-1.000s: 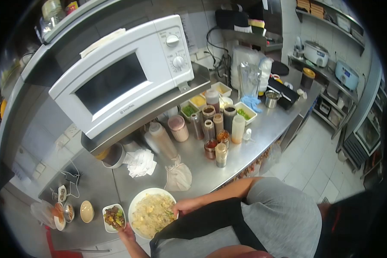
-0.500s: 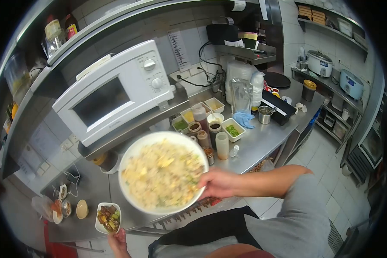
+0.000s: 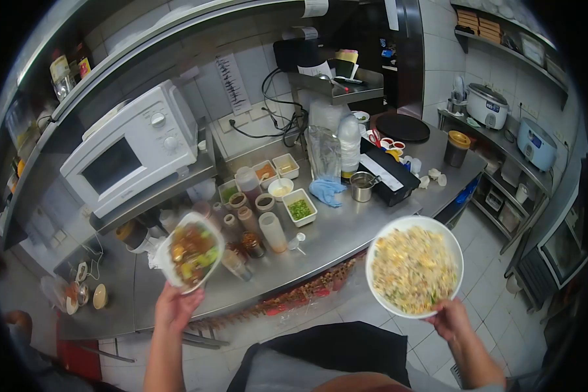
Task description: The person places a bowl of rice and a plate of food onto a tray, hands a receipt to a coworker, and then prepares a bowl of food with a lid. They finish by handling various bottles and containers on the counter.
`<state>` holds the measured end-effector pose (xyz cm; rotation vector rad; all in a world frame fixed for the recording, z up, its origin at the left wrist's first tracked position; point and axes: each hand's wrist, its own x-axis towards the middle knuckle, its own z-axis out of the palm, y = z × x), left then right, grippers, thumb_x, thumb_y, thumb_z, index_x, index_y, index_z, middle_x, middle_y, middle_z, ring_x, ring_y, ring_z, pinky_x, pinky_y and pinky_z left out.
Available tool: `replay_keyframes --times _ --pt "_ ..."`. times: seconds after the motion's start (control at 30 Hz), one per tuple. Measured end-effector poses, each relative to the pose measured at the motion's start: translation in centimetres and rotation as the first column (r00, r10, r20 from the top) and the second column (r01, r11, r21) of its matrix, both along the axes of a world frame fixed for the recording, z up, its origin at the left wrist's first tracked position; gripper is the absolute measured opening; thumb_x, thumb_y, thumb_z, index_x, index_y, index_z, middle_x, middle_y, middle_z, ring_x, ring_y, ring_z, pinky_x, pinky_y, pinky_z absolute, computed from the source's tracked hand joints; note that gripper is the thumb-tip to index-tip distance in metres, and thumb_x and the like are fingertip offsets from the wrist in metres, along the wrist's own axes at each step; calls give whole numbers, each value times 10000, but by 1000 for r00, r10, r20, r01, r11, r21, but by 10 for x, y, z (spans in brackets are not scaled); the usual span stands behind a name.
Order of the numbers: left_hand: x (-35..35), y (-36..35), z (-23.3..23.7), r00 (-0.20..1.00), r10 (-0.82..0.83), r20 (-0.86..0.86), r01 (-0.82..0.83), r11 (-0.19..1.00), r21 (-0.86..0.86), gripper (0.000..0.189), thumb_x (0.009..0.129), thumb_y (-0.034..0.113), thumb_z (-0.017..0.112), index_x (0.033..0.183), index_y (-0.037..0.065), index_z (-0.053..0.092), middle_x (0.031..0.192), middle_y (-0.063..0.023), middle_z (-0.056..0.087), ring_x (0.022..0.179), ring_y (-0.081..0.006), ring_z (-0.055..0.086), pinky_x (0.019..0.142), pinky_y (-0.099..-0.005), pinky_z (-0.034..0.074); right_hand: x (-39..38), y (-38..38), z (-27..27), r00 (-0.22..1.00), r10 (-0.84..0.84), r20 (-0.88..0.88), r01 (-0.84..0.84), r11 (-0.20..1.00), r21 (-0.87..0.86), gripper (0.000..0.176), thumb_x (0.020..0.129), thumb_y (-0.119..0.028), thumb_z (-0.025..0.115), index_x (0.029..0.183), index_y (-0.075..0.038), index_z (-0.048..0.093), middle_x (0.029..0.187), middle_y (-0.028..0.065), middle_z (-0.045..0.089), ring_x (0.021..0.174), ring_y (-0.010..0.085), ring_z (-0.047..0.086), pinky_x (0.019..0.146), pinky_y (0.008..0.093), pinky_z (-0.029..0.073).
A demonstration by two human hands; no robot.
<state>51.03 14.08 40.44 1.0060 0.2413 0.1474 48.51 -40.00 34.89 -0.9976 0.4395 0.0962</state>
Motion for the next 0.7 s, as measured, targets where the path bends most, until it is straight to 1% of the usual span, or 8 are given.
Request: replay_keyframes --times 0.17,0.33,0.37,0.53,0.57,0.6,0.63,0.7 --pt "89 -116 -8 940 -342 -12 341 939 -41 522 787 18 511 1279 47 341 1020 -258 599 833 -351 664 689 -406 595 -34 -48 -81 976 -215 -45 219 953 209 669 641 60 435 1296 102 310 1188 284 516 933 414 628 721 484 590" --pt "174 -230 -46 721 -693 8 691 719 -77 629 817 16 500 1382 79 231 1058 -228 604 866 -309 669 746 -418 591 -38 -98 -154 962 -260 -77 270 884 382 709 653 -5 468 1338 52 293 1255 270 481 1093 444 535 906 556 478" --pt "186 -256 -49 702 -712 -14 708 700 -92 636 820 8 494 1389 85 220 1035 -245 609 848 -317 672 728 -406 597 -32 -105 -151 951 -306 -47 301 874 382 675 665 -44 506 1303 82 326 1200 279 525 1035 435 575 873 513 512" --pt "254 -361 -88 536 -844 3 832 528 -168 647 836 17 484 1402 95 181 977 -280 618 807 -334 678 696 -381 601 10 -209 -163 943 -318 -96 330 925 189 691 656 -48 503 1318 61 338 1221 256 521 1036 408 585 829 514 535" --pt "270 -384 -94 504 -864 -8 848 497 -183 647 837 20 484 1403 94 178 978 -278 619 809 -334 678 696 -382 601 22 -227 -149 917 -355 -180 369 928 48 675 656 -50 500 1306 67 356 1223 256 519 1034 407 588 820 501 543" --pt "284 -404 -98 496 -867 -51 848 496 -188 645 838 29 484 1403 92 178 967 -266 625 802 -326 680 690 -373 601 27 -264 -173 919 -353 -178 377 917 128 646 668 -48 496 1288 79 370 1196 263 534 987 397 611 797 481 556" --pt "297 -426 -99 501 -862 -71 843 506 -182 661 826 22 497 1401 92 180 964 -252 627 778 -314 683 671 -361 603 29 -299 -182 922 -298 -247 313 949 25 616 686 -50 492 1275 83 372 1160 265 553 937 392 627 797 471 559" --pt "322 -464 -95 503 -858 -101 835 513 -202 672 813 7 508 1398 87 187 961 -239 630 750 -305 684 653 -352 603 64 -324 -149 904 -378 -200 398 915 70 579 694 -36 498 1248 88 382 1129 255 567 900 375 641 759 443 578"
